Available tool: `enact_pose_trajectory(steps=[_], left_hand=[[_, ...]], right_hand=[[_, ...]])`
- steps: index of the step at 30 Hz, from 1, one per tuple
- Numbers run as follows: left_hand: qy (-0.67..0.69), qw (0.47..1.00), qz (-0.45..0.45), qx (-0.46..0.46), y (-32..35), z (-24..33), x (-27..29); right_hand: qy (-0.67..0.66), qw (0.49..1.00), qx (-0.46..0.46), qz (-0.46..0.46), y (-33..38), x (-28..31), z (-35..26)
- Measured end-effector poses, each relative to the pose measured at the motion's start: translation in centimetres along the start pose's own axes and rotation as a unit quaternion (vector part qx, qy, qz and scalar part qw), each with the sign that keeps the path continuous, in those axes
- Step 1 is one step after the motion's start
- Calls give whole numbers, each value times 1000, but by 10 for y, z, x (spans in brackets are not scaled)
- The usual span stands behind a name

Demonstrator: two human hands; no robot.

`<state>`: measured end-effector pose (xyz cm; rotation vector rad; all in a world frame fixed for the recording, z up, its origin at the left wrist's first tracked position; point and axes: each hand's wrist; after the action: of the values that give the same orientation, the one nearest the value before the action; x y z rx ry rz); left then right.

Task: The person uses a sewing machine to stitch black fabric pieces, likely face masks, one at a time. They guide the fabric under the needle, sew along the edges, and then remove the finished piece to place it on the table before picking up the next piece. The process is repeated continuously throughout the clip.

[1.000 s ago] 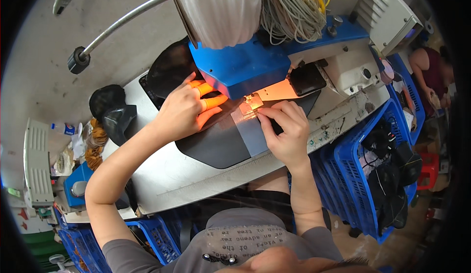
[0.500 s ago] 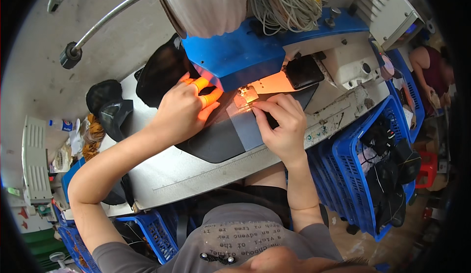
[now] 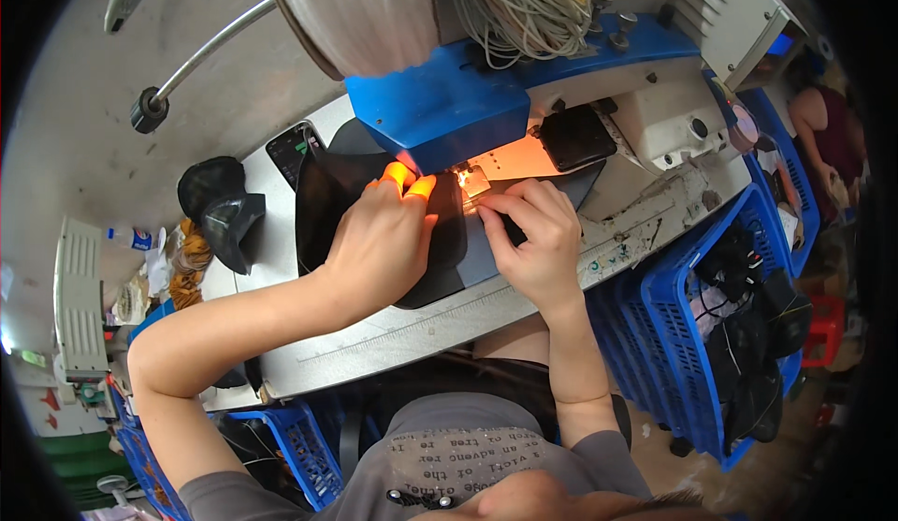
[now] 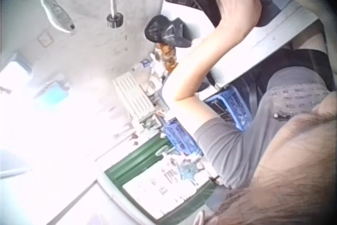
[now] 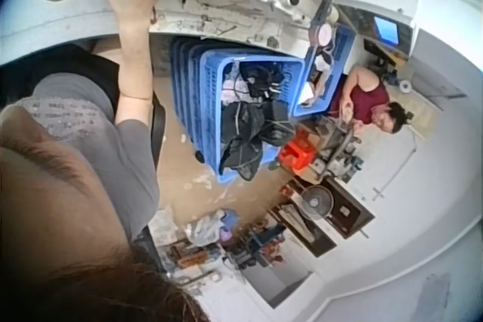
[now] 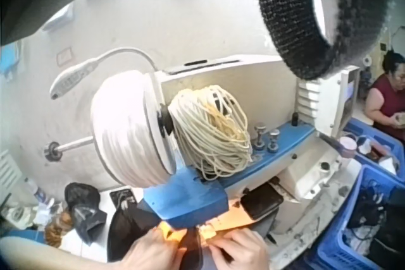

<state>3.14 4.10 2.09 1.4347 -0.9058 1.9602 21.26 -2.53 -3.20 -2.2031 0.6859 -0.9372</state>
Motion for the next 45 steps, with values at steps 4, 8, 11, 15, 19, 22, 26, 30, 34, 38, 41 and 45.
enact_pose_trajectory(steps=[4,8,11,15,19,22,26,30,34,38,41,45], left_hand=[[29,999,-21,9,9,6,4],[38,998,-37,-23,9,1,5],[-17,995,-49,-87,5,-2,11],[-122,973,-159,-117,1,-12,27],[-156,957,-209,-125,-1,-14,40],[-177,956,-156,-176,-3,-18,42],[-177,956,-135,-191,0,-26,37],[-139,967,-90,-191,6,-37,26],[-149,963,-80,-208,6,-34,29],[-141,965,-101,-195,6,-36,27],[-142,965,-95,-199,6,-42,23],[-139,967,-68,-203,2,-41,23]], right_hand=[[1,1000,-4,-5,0,-1,1],[6,1000,-3,-19,0,2,-3],[5,1000,-1,-30,-1,5,-3],[5,997,23,-73,2,6,0],[8,991,34,-128,-1,15,-9],[16,992,26,-121,-1,10,-9],[28,993,38,-112,-1,4,-8],[24,992,52,-112,1,3,-6],[25,993,55,-106,2,4,-5],[24,993,58,-102,3,3,-4],[22,993,52,-100,1,3,-7],[28,994,50,-92,-1,2,-8]])
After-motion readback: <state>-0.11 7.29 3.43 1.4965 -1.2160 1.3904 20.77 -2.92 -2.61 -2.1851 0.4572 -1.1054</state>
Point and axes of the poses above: each hand's wrist, its own y-axis away from the middle knuckle, its own x-axis out of the back of the hand, z = x × y, and after that the axes turned 3 degrees about y, right-handed
